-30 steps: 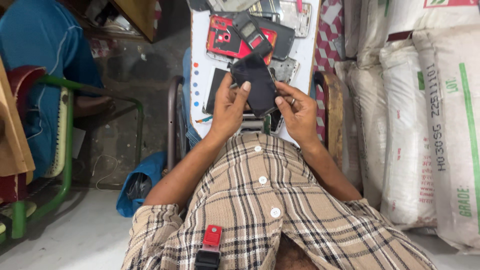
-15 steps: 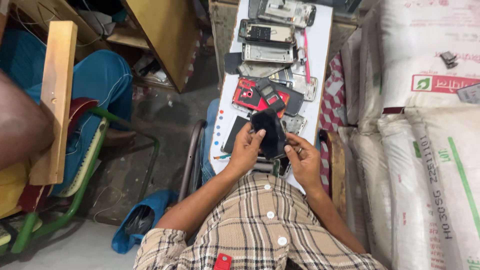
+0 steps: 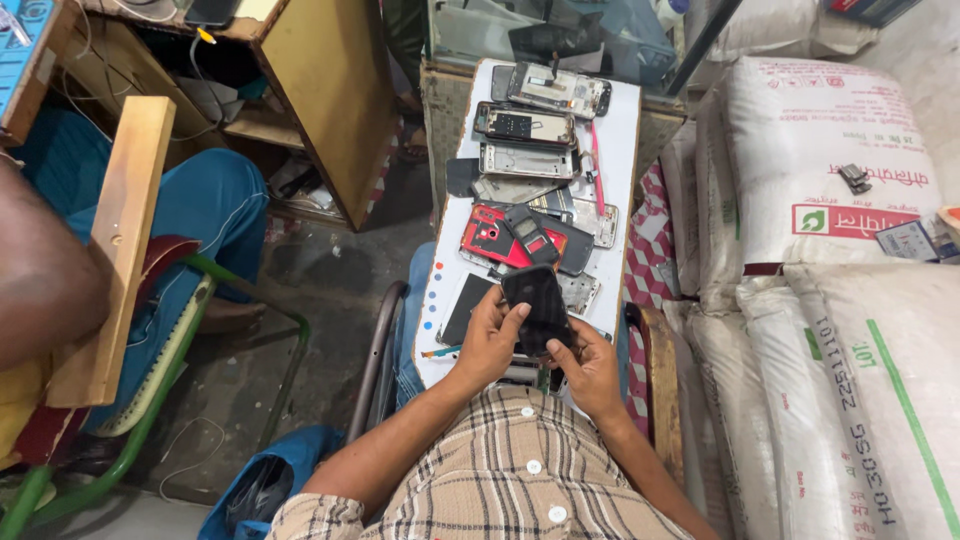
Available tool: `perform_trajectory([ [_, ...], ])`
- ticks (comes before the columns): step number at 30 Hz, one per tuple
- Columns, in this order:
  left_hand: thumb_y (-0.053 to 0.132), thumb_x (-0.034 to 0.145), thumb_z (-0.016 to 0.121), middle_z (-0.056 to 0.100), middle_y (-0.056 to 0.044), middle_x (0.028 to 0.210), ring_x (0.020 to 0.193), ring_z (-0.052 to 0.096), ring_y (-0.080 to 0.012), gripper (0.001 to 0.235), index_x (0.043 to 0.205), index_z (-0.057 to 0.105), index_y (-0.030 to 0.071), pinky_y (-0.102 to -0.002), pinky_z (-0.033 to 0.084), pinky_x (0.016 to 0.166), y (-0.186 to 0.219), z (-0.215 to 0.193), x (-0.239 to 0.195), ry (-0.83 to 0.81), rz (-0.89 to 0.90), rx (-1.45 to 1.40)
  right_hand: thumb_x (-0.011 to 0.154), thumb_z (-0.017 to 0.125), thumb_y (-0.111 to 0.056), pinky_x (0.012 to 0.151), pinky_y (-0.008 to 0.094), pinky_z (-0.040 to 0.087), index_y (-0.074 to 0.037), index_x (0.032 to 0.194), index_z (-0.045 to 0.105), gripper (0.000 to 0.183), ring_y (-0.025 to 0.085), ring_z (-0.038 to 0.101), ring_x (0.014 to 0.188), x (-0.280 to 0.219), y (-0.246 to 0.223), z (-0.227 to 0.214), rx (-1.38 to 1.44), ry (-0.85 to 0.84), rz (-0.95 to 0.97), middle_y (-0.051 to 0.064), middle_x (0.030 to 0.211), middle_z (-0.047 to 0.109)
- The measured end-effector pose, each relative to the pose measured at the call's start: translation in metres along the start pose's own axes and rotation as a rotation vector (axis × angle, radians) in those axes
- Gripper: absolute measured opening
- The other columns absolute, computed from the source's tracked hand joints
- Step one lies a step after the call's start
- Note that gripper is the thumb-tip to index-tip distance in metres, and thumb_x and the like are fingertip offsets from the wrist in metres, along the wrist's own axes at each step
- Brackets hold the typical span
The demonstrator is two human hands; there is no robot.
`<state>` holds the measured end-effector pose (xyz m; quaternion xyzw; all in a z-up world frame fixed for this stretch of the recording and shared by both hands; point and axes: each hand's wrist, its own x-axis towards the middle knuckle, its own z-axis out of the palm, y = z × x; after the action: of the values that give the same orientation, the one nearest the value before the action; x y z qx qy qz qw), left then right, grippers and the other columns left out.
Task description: The person disassembles and reassembles several mobile phones, removing back covers and internal components, then reattaching parts. They handle multiple devices, including a black phone and a red phone, and use a small metal tool to pry open casings.
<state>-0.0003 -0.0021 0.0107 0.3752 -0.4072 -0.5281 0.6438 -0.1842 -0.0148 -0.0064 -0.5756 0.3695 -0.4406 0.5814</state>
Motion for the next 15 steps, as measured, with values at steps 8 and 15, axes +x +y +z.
perform_trajectory([
  [8, 0.011, 0.106, 0.058, 0.072, -0.008, 0.095, 0.078, 0.060, -0.0055, 0.030, 0.132, 0.055, -0.004, -0.021, 0.047, 0.065, 0.0020, -0.0021, -0.0037, -0.033, -0.074, 0.002, 0.097, 0.067, -0.009, 0.075, 0.027, 0.060, 0.006, 0.130, 0.061, 0.036, 0.013, 0.072, 0.088, -0.0056, -0.0030, -0.0007, -0.008, -0.006, -0.031, 0.011, 0.105, 0.075],
  [15, 0.011, 0.106, 0.056, 0.072, -0.012, 0.114, 0.101, 0.070, -0.0115, 0.033, 0.135, 0.051, -0.004, -0.027, 0.057, 0.088, -0.0058, -0.0011, -0.0034, -0.037, -0.058, -0.183, 0.098, 0.067, -0.009, 0.077, 0.025, 0.058, 0.007, 0.129, 0.061, 0.035, 0.011, 0.070, 0.089, -0.0045, -0.0039, 0.0000, 0.010, -0.018, -0.057, 0.010, 0.105, 0.073],
])
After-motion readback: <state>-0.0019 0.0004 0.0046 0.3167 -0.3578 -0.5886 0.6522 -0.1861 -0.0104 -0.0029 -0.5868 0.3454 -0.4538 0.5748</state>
